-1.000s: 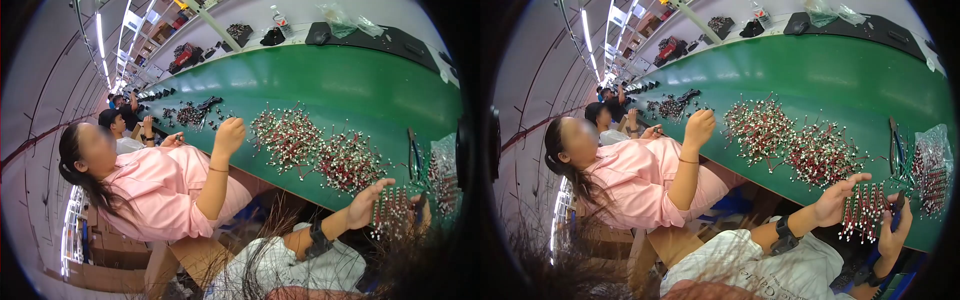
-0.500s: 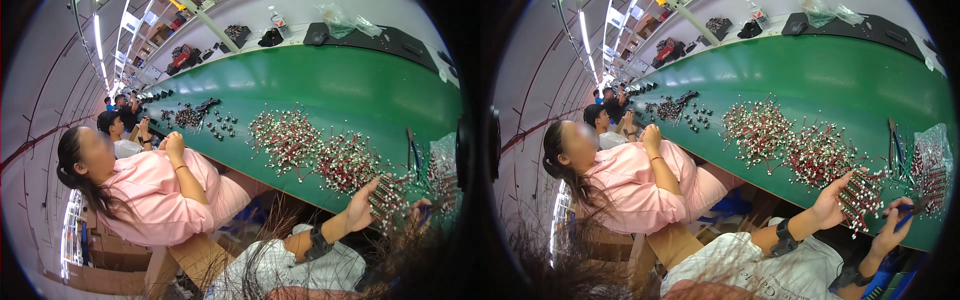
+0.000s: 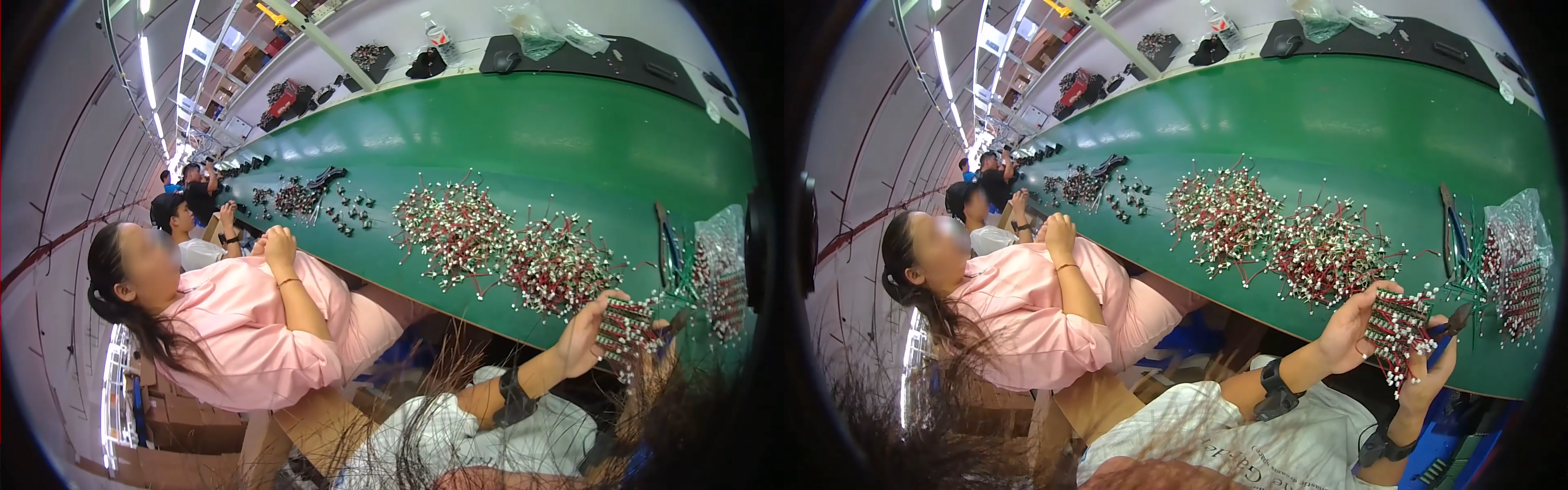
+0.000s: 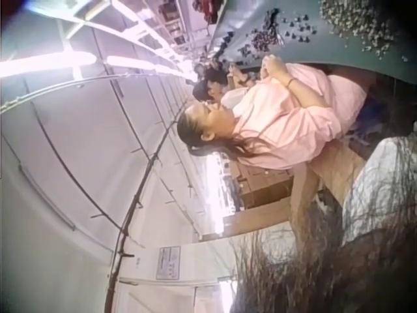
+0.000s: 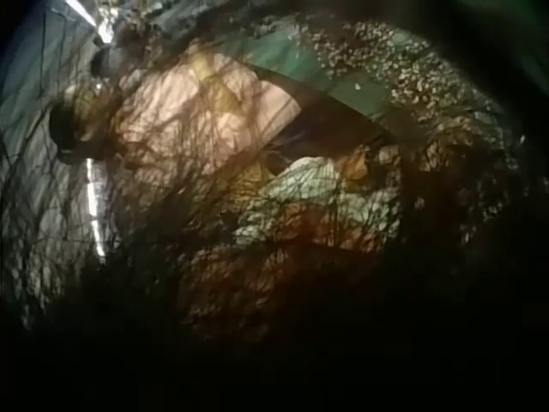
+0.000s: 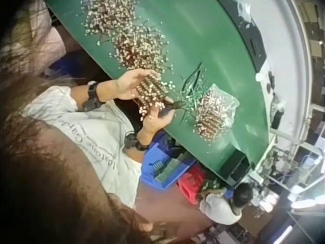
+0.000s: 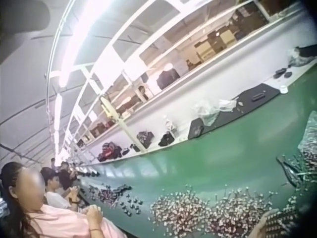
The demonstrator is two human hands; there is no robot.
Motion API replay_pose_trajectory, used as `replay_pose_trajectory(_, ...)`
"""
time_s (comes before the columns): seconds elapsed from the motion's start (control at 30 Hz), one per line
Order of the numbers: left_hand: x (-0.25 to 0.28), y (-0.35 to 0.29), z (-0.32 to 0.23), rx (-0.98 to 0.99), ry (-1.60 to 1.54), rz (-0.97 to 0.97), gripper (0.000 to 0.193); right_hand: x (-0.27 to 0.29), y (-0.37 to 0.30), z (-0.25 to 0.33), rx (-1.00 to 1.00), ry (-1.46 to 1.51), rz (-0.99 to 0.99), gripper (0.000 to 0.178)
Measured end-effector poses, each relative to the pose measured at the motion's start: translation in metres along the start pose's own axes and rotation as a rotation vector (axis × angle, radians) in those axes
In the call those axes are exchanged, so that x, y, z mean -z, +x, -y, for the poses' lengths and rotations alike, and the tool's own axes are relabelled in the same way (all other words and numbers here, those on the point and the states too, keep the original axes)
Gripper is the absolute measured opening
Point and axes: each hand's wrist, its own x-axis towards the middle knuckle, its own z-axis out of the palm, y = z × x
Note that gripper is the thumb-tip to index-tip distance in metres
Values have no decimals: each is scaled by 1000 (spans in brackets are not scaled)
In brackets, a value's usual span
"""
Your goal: The person picks up a circuit board from a pile, trims the ends of the attached wires using shears, and places the board back onto the table, repeating this process for several boards.
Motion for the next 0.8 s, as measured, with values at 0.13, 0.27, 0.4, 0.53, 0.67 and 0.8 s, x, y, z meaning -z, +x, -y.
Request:
replay_pose_trajectory(0.13,-19,1,-12,18,73,-55,48,0,7,2,-32,-28,24,38)
replay_pose_trajectory(0.27,-18,8,-22,-3,21,179,49,0,10,6,-70,11,54,42)
replay_pose_trajectory(0.4,-15,-2,-14,40,90,137,51,16,-5,-15,-147,-26,14,45)
replay_pose_trajectory(0.53,-8,-1,-9,124,-70,80,60,-12,16,22,-41,-102,94,26)
replay_pose_trajectory(0.67,3,-6,-2,131,43,-197,56,-15,16,55,-99,-236,105,31)
replay_pose_trajectory(0.8,-16,3,-21,41,157,-253,48,-5,24,83,55,-451,113,39)
